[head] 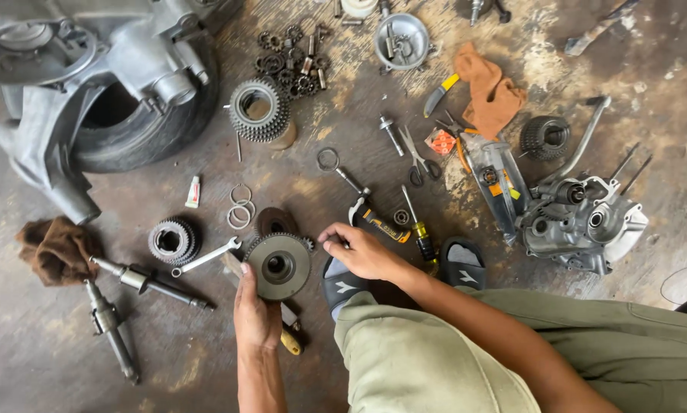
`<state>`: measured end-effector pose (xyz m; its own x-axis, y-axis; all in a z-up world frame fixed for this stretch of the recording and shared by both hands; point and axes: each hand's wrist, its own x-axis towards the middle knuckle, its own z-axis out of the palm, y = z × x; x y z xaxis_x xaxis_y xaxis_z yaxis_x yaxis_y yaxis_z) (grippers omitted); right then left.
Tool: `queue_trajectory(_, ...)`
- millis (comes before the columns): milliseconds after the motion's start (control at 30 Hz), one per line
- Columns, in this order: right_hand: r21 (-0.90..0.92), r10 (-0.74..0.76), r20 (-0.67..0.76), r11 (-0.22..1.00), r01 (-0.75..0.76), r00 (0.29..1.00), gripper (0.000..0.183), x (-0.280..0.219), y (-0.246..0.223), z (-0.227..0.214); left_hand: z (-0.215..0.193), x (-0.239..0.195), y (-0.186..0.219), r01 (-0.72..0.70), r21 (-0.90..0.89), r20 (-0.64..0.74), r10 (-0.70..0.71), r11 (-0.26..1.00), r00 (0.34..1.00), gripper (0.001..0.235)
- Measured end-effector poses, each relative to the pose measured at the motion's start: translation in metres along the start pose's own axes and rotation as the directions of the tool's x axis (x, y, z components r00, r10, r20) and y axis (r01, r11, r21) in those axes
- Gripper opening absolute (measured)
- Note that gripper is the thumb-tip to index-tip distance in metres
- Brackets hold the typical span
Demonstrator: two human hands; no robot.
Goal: Cleaning and assembling motorcycle engine gear components on a workshop floor
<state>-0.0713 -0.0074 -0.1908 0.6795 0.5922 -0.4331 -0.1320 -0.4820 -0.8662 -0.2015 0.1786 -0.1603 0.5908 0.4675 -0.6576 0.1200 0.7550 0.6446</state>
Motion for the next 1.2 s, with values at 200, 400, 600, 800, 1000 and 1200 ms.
queue_trajectory(200,0.013,-0.003,-0.037,1.0,0.004,0.999,0.024,0.0,-0.015,-0.021,0.033,0.002,0.007,0.021,0.058,0.053,-0.024,0.998,0.998,0.048)
queue_trajectory(400,-0.012,-0.228,-0.079,0.974,0.228,0.97,0.022,0.011,-0.021,-0.048,0.044,0.022,0.018,-0.072,-0.046,-0.081,0.069,0.996,0.994,0.052)
queue_trajectory(600,-0.098,-0.138,-0.318,0.989,0.112,0.938,0.018,0.033,-0.02,-0.08,0.043,0.024,0.073,-0.25,-0.11,-0.027,0.248,0.962,0.968,0.056)
queue_trajectory(800,0.202,-0.244,-0.268,0.932,0.302,0.932,0.02,0.039,-0.029,-0.081,0.025,0.034,0.095,-0.302,-0.155,-0.086,0.292,0.941,0.953,0.052)
queue_trajectory(1000,0.178,-0.219,-0.273,0.945,0.273,0.937,0.018,0.044,-0.024,-0.075,0.015,0.034,0.1,-0.307,-0.154,-0.116,0.291,0.939,0.949,0.053)
queue_trajectory(1200,0.21,-0.226,-0.249,0.937,0.28,0.942,0.018,0.039,-0.03,-0.078,0.013,0.031,0.091,-0.29,-0.138,-0.108,0.277,0.947,0.955,0.056)
